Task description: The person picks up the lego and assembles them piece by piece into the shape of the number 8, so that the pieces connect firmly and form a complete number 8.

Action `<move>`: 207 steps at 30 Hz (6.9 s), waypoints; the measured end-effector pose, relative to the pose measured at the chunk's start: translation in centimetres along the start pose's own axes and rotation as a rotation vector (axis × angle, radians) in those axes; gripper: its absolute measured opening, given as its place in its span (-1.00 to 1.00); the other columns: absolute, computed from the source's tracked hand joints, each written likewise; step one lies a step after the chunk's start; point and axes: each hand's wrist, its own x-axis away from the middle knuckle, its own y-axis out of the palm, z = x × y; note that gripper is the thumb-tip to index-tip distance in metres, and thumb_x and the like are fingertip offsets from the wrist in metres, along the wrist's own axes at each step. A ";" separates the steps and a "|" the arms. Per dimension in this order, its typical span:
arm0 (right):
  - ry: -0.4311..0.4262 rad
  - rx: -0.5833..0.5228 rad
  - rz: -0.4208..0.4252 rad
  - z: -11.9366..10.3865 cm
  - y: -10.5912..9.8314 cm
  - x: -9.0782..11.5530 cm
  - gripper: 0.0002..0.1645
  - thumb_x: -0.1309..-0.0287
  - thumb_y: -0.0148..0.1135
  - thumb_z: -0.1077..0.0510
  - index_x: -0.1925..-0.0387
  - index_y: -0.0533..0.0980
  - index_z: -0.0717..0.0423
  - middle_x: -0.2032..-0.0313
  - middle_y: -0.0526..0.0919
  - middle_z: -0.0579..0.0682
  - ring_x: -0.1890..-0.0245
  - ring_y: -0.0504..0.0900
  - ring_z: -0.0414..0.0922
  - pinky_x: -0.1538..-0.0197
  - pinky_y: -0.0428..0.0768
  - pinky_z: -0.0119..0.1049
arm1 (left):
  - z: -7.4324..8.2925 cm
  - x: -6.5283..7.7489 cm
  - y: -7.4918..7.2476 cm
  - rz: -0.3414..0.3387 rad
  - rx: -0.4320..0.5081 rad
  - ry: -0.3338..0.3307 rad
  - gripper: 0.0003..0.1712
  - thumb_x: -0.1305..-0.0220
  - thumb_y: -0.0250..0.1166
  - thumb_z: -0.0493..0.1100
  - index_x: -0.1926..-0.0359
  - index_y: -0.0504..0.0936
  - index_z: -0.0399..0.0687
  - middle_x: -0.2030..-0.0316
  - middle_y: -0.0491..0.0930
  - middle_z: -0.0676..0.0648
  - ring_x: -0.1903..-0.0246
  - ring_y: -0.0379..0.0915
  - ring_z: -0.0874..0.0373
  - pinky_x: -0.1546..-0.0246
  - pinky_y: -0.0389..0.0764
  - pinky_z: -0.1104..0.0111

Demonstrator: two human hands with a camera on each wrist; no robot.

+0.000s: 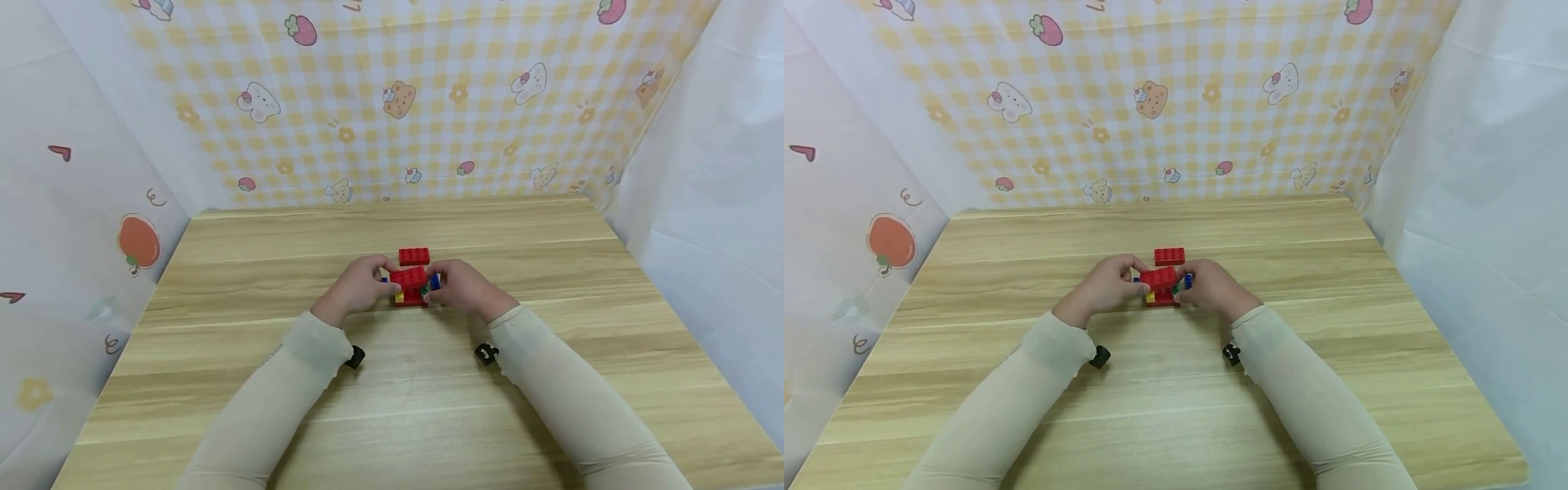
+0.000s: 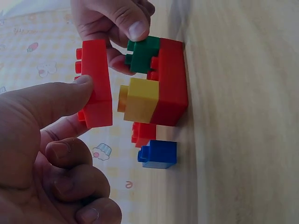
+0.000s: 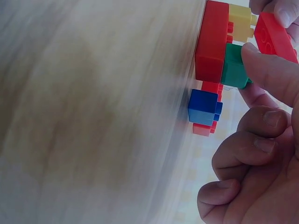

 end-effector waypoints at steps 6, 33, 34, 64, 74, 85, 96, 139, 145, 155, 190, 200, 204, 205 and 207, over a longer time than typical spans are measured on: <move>0.001 -0.005 0.004 0.0 0.0 -0.1 -0.65 -0.20 0.55 0.16 -0.01 0.66 0.04 0.49 0.52 -0.01 0.48 0.45 -0.10 0.38 0.46 -0.25 | -0.2 0.1 0.4 -0.007 -0.001 0.002 -0.69 -0.38 0.47 -0.10 -0.09 0.69 0.05 0.53 0.33 -0.01 0.61 0.26 0.11 0.56 0.31 0.33; -0.001 0.025 -0.047 -0.2 -0.6 -0.2 -0.54 -0.22 0.53 0.15 -0.13 0.62 0.10 0.42 0.54 0.02 0.42 0.47 -0.08 0.33 0.47 -0.25 | 0.1 0.3 0.9 -0.003 -0.121 0.025 -0.69 -0.40 0.45 -0.08 -0.10 0.67 0.03 0.52 0.40 -0.02 0.60 0.29 0.14 0.55 0.34 0.33; -0.001 0.025 -0.044 -0.2 -0.7 -0.1 -0.52 -0.22 0.54 0.14 -0.15 0.61 0.08 0.41 0.54 0.02 0.42 0.48 -0.07 0.33 0.48 -0.25 | 0.2 0.3 0.8 -0.004 -0.124 0.024 -0.69 -0.40 0.45 -0.08 -0.09 0.67 0.02 0.52 0.40 -0.02 0.60 0.29 0.14 0.55 0.34 0.33; -0.095 0.006 0.040 -0.4 -1.3 0.8 -0.70 -0.31 0.48 0.09 -0.04 0.66 -0.03 0.48 0.44 -0.02 0.46 0.42 -0.07 0.40 0.40 -0.26 | 0.2 0.0 1.1 -0.013 -0.151 0.016 -0.69 -0.39 0.46 -0.06 -0.09 0.66 0.04 0.49 0.43 -0.03 0.57 0.31 0.13 0.51 0.35 0.32; -0.072 -0.031 0.031 -0.5 -1.2 1.1 -0.67 -0.32 0.47 0.12 -0.08 0.65 -0.01 0.49 0.47 0.00 0.47 0.44 -0.07 0.41 0.42 -0.27 | 0.1 -0.1 1.3 -0.007 -0.154 0.018 -0.70 -0.38 0.47 -0.07 -0.07 0.67 0.05 0.49 0.44 -0.03 0.56 0.31 0.13 0.51 0.35 0.31; -0.060 -0.039 0.039 -0.2 -0.9 1.3 -0.65 -0.34 0.45 0.12 -0.11 0.63 -0.01 0.46 0.47 0.01 0.47 0.44 -0.07 0.43 0.42 -0.29 | 0.0 -0.1 1.4 -0.011 -0.138 0.018 -0.71 -0.38 0.47 -0.08 -0.06 0.66 0.06 0.48 0.44 -0.02 0.54 0.32 0.13 0.48 0.36 0.31; -0.069 -0.051 0.044 -0.2 -0.7 1.2 -0.65 -0.37 0.43 0.12 -0.13 0.61 0.00 0.47 0.49 0.02 0.49 0.44 -0.08 0.44 0.43 -0.29 | -0.1 -0.1 1.3 -0.006 -0.140 0.014 -0.70 -0.38 0.47 -0.04 -0.07 0.66 0.07 0.44 0.47 -0.05 0.52 0.36 0.11 0.47 0.38 0.30; -0.051 -0.069 0.039 -0.3 -0.6 1.2 -0.66 -0.36 0.43 0.13 -0.13 0.62 -0.01 0.46 0.47 0.01 0.48 0.45 -0.08 0.41 0.45 -0.26 | -2.5 -1.2 -0.1 0.021 -0.168 -0.106 -0.62 -0.39 0.43 -0.14 -0.19 0.66 0.03 -0.14 0.62 -0.16 0.02 0.46 -0.05 -0.12 0.51 0.05; -0.057 -0.071 0.036 -0.1 -0.7 1.2 -0.65 -0.37 0.42 0.13 -0.14 0.62 0.00 0.46 0.47 0.01 0.48 0.45 -0.09 0.42 0.46 -0.26 | -2.3 -1.2 -0.1 0.023 -0.196 -0.108 -0.69 -0.41 0.41 -0.14 -0.13 0.66 0.02 -0.18 0.60 -0.13 0.01 0.45 -0.06 -0.11 0.51 0.06; -0.052 -0.074 0.037 -0.2 -0.7 1.2 -0.66 -0.36 0.43 0.13 -0.12 0.62 -0.01 0.46 0.48 0.01 0.49 0.45 -0.08 0.42 0.45 -0.27 | -1.8 -0.7 -0.6 0.027 -0.124 -0.122 -0.69 -0.46 0.37 -0.10 -0.16 0.63 0.03 0.43 0.52 -0.07 0.53 0.42 0.11 0.47 0.48 0.31; -0.053 -0.067 0.030 -0.1 -0.8 1.0 -0.66 -0.37 0.43 0.12 -0.12 0.62 -0.02 0.43 0.48 0.02 0.44 0.47 -0.05 0.40 0.46 -0.26 | 0.7 1.0 -0.9 0.012 -0.010 0.008 -0.65 -0.45 0.40 -0.07 -0.18 0.64 0.00 0.52 0.38 -0.02 0.60 0.27 0.11 0.53 0.34 0.33; -0.060 -0.074 0.033 -0.1 -0.7 1.0 -0.66 -0.37 0.43 0.12 -0.12 0.62 -0.02 0.43 0.49 0.02 0.45 0.46 -0.06 0.40 0.46 -0.26 | 0.5 1.0 -0.6 0.019 -0.014 0.028 -0.67 -0.44 0.41 -0.07 -0.16 0.67 0.02 0.54 0.36 -0.01 0.60 0.27 0.11 0.53 0.33 0.32; -0.057 -0.078 0.032 -0.1 -0.7 1.1 -0.66 -0.37 0.43 0.11 -0.12 0.62 -0.03 0.43 0.49 0.03 0.45 0.46 -0.05 0.40 0.46 -0.26 | 0.5 1.0 -0.5 0.017 -0.012 0.032 -0.67 -0.43 0.42 -0.05 -0.16 0.68 0.05 0.54 0.35 -0.01 0.60 0.26 0.10 0.53 0.32 0.32; -0.056 -0.078 0.032 -0.1 -0.7 1.1 -0.66 -0.37 0.43 0.11 -0.12 0.62 -0.04 0.43 0.49 0.03 0.45 0.46 -0.05 0.40 0.46 -0.26 | 0.5 1.0 -0.4 0.017 -0.011 0.035 -0.67 -0.43 0.42 -0.05 -0.16 0.68 0.05 0.54 0.35 -0.01 0.60 0.26 0.10 0.54 0.31 0.32; -0.057 -0.079 0.032 0.0 -0.7 1.1 -0.66 -0.37 0.43 0.11 -0.13 0.61 -0.03 0.43 0.48 0.03 0.45 0.46 -0.05 0.40 0.46 -0.26 | 0.4 0.9 -0.4 0.017 -0.008 0.037 -0.66 -0.42 0.42 -0.05 -0.15 0.68 0.05 0.55 0.34 0.00 0.61 0.26 0.10 0.54 0.30 0.31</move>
